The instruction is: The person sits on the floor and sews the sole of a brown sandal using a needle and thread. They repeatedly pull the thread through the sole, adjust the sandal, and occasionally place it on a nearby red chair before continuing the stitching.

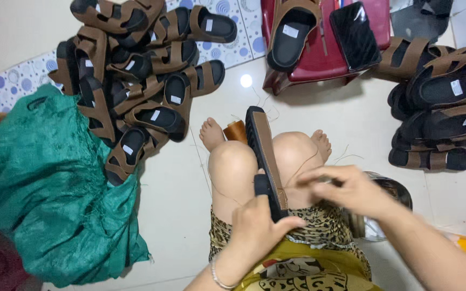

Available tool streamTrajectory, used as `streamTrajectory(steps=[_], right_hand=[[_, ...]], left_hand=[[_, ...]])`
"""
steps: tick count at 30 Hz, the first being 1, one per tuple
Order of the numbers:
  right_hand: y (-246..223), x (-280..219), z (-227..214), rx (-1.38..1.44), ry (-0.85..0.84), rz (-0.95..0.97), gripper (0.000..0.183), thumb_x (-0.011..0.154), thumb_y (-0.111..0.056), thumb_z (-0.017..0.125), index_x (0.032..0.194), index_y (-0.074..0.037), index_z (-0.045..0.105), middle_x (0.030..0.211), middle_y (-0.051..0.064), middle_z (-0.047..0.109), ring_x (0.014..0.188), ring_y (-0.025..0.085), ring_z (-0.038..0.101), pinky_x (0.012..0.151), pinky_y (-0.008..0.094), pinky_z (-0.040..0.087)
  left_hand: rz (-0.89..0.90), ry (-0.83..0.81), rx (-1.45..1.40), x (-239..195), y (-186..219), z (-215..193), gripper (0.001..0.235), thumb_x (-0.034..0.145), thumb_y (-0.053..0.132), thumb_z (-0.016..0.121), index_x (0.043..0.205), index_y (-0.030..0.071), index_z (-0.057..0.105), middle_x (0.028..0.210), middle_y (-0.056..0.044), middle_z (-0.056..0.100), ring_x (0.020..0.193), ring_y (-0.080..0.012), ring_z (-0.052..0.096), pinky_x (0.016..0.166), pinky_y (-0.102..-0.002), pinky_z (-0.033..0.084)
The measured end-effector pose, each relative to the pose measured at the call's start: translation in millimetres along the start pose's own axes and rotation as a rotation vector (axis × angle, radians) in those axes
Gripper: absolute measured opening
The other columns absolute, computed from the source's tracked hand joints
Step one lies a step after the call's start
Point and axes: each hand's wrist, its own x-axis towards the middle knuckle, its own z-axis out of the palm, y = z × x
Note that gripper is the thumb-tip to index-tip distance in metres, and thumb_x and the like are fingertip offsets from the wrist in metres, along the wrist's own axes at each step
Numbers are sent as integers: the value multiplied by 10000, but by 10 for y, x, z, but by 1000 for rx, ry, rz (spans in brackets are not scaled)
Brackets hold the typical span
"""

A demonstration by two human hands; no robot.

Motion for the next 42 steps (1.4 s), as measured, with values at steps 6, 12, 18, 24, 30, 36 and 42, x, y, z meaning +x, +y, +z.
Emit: streamTrajectory(steps=[6, 12, 18, 24, 30, 36, 42], right_hand=[[-168, 39, 222, 612, -204, -520, 273, 983, -215, 658, 766, -49, 664, 774, 72, 614, 590, 117, 505, 518, 219, 435], [-187, -184, 165, -594, -223, -443, 250, 966, -327, 563, 1127, -298, 752, 1032, -93, 732, 872, 188, 751, 682, 402, 573], [176, -9, 555, -904, 494, -693, 179, 977, -214, 626, 1143, -153, 650, 607, -3, 602, 469, 212, 589, 335, 417, 492], [466, -1, 832, -266, 652, -610, 93, 950, -214, 657, 958, -150, 724, 890, -7, 781, 758, 161, 737, 736, 326, 557], [1085, -123, -244, 242, 1078, -266, 206, 1029, 135, 499, 964, -55, 547, 852, 90, 670, 587, 133, 542, 562, 255, 431], [1070, -447, -210, 422, 1111, -39, 201, 1112, -134, 610, 1309, -171, 611, 878, -19, 541, 562, 71, 483, 364, 248, 329], [657, -510, 788, -79, 198, -510, 521, 933, -348, 644, 1403, -128, 594, 1185, 48, 761, 1002, 166, 728, 923, 338, 623]], left_hand=[[63, 207, 141, 45, -101, 306, 760, 818, 765, 736, 878, 29, 558, 676, -171, 665, 575, -454, 639, 524, -571, 487], [211, 298, 163, 59, -67, 353, 1023, 849, 457, 680, 1526, -174, 244, 746, -194, 701, 638, -458, 673, 547, -618, 510], [193, 402, 172, 103, -105, 429, 432, 842, 421, 679, 916, 7, 580, 710, -226, 680, 609, -506, 634, 518, -645, 466], [327, 457, 225, -308, -226, 691, 343, 841, 349, 708, 805, 44, 555, 535, -147, 594, 407, -393, 588, 386, -563, 442], [120, 15, 107, -673, -227, 652, 352, 978, 387, 591, 990, 37, 561, 676, -50, 600, 524, -257, 639, 445, -443, 538], [-325, -356, -248, -714, -339, 42, 465, 987, 566, 641, 762, 159, 651, 651, 43, 638, 560, -97, 567, 572, -265, 493], [161, -313, -1688, -439, -368, -75, 381, 1088, 88, 477, 1359, -168, 553, 392, -35, 362, 316, -172, 469, 283, -249, 263]])
